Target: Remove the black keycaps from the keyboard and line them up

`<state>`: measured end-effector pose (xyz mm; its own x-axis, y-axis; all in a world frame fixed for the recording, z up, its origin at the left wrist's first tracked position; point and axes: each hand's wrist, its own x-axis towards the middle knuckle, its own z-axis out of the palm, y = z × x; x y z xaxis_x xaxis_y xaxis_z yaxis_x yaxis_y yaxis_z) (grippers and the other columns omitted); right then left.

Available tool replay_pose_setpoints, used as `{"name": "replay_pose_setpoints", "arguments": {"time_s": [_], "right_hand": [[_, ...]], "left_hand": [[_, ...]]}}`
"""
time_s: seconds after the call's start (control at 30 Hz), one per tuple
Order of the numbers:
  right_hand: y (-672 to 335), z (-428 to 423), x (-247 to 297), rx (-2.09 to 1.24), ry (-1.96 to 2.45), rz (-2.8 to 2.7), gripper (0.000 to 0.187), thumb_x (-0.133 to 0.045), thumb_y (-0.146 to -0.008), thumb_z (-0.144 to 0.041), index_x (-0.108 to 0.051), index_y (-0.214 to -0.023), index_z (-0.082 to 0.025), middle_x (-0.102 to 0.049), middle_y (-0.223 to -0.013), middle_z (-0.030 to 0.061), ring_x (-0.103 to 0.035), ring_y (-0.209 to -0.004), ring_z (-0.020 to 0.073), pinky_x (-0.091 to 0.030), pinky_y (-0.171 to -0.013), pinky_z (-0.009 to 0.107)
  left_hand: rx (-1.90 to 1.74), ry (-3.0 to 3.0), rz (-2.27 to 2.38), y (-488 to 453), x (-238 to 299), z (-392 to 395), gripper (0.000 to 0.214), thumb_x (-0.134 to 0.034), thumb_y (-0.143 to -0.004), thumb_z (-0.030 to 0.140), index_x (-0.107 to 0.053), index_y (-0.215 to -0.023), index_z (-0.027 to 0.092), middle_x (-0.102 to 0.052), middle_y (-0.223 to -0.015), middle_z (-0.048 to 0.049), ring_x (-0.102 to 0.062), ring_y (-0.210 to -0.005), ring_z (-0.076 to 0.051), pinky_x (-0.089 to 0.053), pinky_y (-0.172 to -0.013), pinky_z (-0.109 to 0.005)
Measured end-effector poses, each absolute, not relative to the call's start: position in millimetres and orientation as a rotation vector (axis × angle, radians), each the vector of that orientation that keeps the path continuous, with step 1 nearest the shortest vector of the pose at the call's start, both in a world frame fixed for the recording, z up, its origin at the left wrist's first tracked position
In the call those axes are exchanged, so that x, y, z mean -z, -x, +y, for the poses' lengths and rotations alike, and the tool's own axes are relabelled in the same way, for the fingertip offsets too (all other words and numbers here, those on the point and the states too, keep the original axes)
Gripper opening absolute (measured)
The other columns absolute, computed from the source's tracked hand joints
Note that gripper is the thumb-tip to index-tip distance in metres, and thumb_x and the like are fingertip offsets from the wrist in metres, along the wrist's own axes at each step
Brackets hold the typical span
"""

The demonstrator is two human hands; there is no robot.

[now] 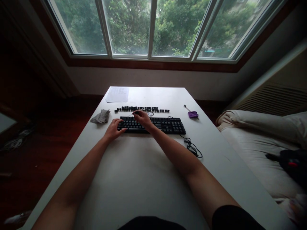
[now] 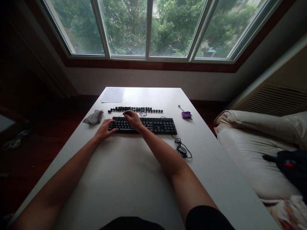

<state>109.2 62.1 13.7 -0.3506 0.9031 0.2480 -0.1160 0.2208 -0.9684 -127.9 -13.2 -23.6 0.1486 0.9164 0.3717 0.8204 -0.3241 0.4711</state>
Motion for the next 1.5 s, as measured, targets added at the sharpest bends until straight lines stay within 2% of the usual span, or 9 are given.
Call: {"name": "replay_pose_setpoints", "arguments": {"time_s": [0.13, 0.27, 0.43, 0.63, 0.83, 0.97, 1.17, 1.3, 1.5], "right_hand": [[-95.1, 74.4, -16.1, -1.217, 0.798, -1.737, 0.02, -0.06, -0.088, -0.038, -0.064, -0.09, -0.019, -0.068, -0.077, 0.0007, -0.062, -0.066, 0.0134, -0.047, -0.058, 0.024], [-83.3, 77.2, -24.1, -0.98, 0.872, -1.933, 0.012, -0.062, -0.088, -0.031, -0.065, -0.092, -0.02, -0.069, -0.072, -0.0019, -0.061, -0.066, 0.0129, -0.045, -0.065, 0.024], [-71.5, 77.8, -30.2, -0.772, 0.953, -2.086, 0.014, -0.063, -0.089, -0.032, -0.068, -0.093, -0.019, -0.069, -0.075, -0.0016, -0.059, -0.069, 0.0139, -0.039, -0.065, 0.024], [-58.7, 88.0, -29.1, -0.777, 1.061, -2.166, 0.019, -0.051, -0.097, -0.027, -0.066, -0.087, -0.019, -0.072, -0.081, 0.0012, -0.062, -0.076, 0.016, -0.039, -0.07, 0.025], [-51.5, 99.2, -30.1, -0.823, 1.13, -2.171, 0.02, -0.057, -0.093, -0.026, -0.067, -0.078, -0.019, -0.07, -0.073, 0.0018, -0.06, -0.069, 0.016, -0.039, -0.067, 0.026], [-50.1, 100.5, -32.0, -0.91, 1.085, -2.261, 0.02, -0.055, -0.096, -0.025, -0.068, -0.082, -0.018, -0.071, -0.074, 0.002, -0.059, -0.065, 0.0144, -0.039, -0.065, 0.024], [-52.5, 85.7, -37.1, -0.57, 0.909, -2.45, 0.015, -0.061, -0.094, -0.029, -0.072, -0.09, -0.019, -0.073, -0.085, 0.0061, -0.062, -0.077, 0.02, -0.035, -0.067, 0.026], [-58.1, 75.8, -35.7, -0.479, 0.911, -2.466, 0.019, -0.059, -0.097, -0.032, -0.072, -0.092, -0.019, -0.074, -0.09, 0.0074, -0.063, -0.079, 0.02, -0.034, -0.068, 0.027], [-74.7, 71.0, -24.4, -0.599, 0.982, -2.27, 0.019, -0.061, -0.095, -0.033, -0.073, -0.09, -0.02, -0.073, -0.084, 0.0033, -0.06, -0.075, 0.0166, -0.037, -0.069, 0.024]], "left_hand": [[-0.937, -2.303, 1.704, 127.2, 24.6, -12.3, 0.065, -0.069, -0.083, 0.057, -0.052, -0.136, 0.024, -0.049, -0.142, -0.0117, -0.049, -0.134, -0.031, -0.041, -0.117, -0.049], [-0.945, -2.34, 1.688, 126.9, 26.9, -10.3, 0.074, -0.071, -0.081, 0.057, -0.045, -0.143, 0.025, -0.046, -0.148, -0.0125, -0.043, -0.141, -0.033, -0.037, -0.12, -0.052], [-0.902, -2.339, 1.7, 129.3, 30.2, -8.1, 0.076, -0.072, -0.08, 0.059, -0.047, -0.143, 0.025, -0.049, -0.147, -0.0125, -0.045, -0.139, -0.034, -0.038, -0.118, -0.053], [-0.884, -2.336, 1.7, 130.1, 30.1, -7.6, 0.073, -0.07, -0.08, 0.06, -0.05, -0.14, 0.023, -0.05, -0.147, -0.0126, -0.045, -0.139, -0.034, -0.037, -0.118, -0.052], [-0.89, -2.336, 1.696, 129.8, 29.5, -7.3, 0.071, -0.07, -0.081, 0.059, -0.052, -0.139, 0.022, -0.051, -0.146, -0.0131, -0.047, -0.137, -0.035, -0.038, -0.118, -0.053], [-0.892, -2.315, 1.71, 129.0, 28.0, -8.0, 0.071, -0.072, -0.08, 0.057, -0.052, -0.139, 0.023, -0.052, -0.144, -0.013, -0.048, -0.135, -0.035, -0.039, -0.117, -0.053], [-0.902, -2.308, 1.696, 128.6, 26.7, -9.2, 0.068, -0.072, -0.08, 0.056, -0.053, -0.137, 0.024, -0.052, -0.145, -0.0122, -0.047, -0.136, -0.034, -0.038, -0.118, -0.053], [-0.904, -2.323, 1.684, 129.4, 27.8, -8.4, 0.069, -0.071, -0.08, 0.057, -0.054, -0.138, 0.023, -0.051, -0.146, -0.0127, -0.047, -0.136, -0.034, -0.038, -0.117, -0.052], [-0.889, -2.326, 1.705, 130.2, 30.0, -7.3, 0.072, -0.071, -0.08, 0.059, -0.053, -0.139, 0.023, -0.051, -0.146, -0.0134, -0.048, -0.136, -0.034, -0.038, -0.118, -0.053]]}}
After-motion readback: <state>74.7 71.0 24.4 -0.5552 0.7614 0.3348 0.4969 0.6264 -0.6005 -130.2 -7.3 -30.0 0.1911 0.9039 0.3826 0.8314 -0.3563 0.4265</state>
